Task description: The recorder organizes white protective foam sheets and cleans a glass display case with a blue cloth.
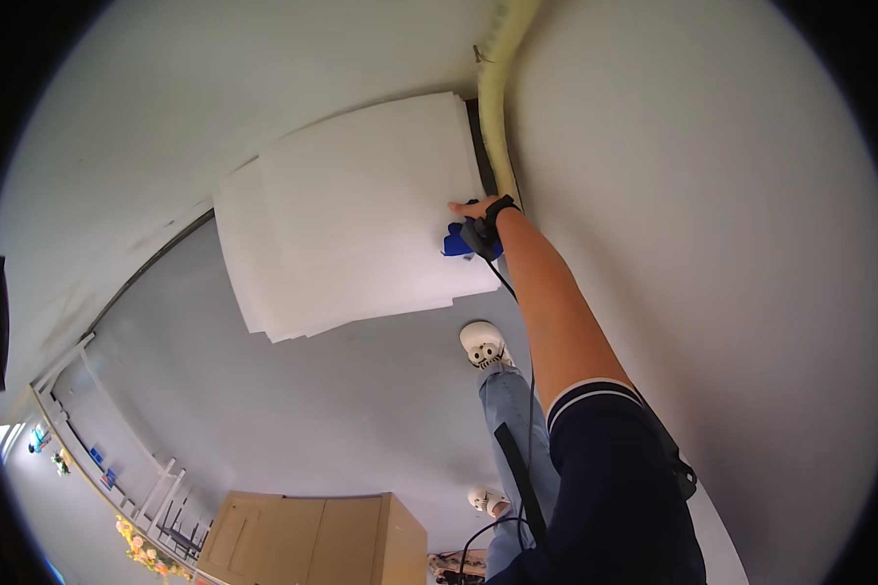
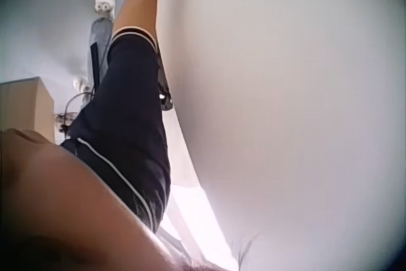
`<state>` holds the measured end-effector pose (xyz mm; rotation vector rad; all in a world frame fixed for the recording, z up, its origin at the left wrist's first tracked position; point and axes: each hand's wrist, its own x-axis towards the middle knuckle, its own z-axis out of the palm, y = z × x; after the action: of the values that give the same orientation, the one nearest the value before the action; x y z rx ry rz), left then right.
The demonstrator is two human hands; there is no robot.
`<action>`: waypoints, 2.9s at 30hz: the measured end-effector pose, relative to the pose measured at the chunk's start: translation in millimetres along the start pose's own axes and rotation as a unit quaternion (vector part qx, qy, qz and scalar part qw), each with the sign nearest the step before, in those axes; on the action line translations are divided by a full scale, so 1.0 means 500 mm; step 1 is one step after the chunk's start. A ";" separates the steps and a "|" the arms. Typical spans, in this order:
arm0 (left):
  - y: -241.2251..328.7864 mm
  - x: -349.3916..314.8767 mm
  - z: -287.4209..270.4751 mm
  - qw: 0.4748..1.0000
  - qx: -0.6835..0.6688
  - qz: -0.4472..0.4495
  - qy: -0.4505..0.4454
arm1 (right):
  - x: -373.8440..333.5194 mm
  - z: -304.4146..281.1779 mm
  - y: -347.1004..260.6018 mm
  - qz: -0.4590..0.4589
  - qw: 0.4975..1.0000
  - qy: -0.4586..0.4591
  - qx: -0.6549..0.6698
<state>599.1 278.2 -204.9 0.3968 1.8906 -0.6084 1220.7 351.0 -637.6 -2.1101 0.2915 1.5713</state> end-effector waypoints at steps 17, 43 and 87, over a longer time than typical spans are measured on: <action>-0.146 -0.006 -0.062 0.975 -0.117 0.174 -0.075 | -0.683 0.179 0.017 -0.316 0.912 0.258 -0.043; -0.506 -0.091 -0.461 0.629 -0.334 0.440 0.547 | -1.597 0.572 -0.003 -0.824 0.510 -0.156 -0.193; -0.803 -0.177 -0.950 0.166 -0.754 0.317 0.551 | -2.057 1.749 0.007 -0.237 0.570 -0.656 -0.434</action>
<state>60.8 227.0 115.2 0.0672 1.9482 2.8195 162.9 666.4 140.1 -0.6069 -1.6613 2.5709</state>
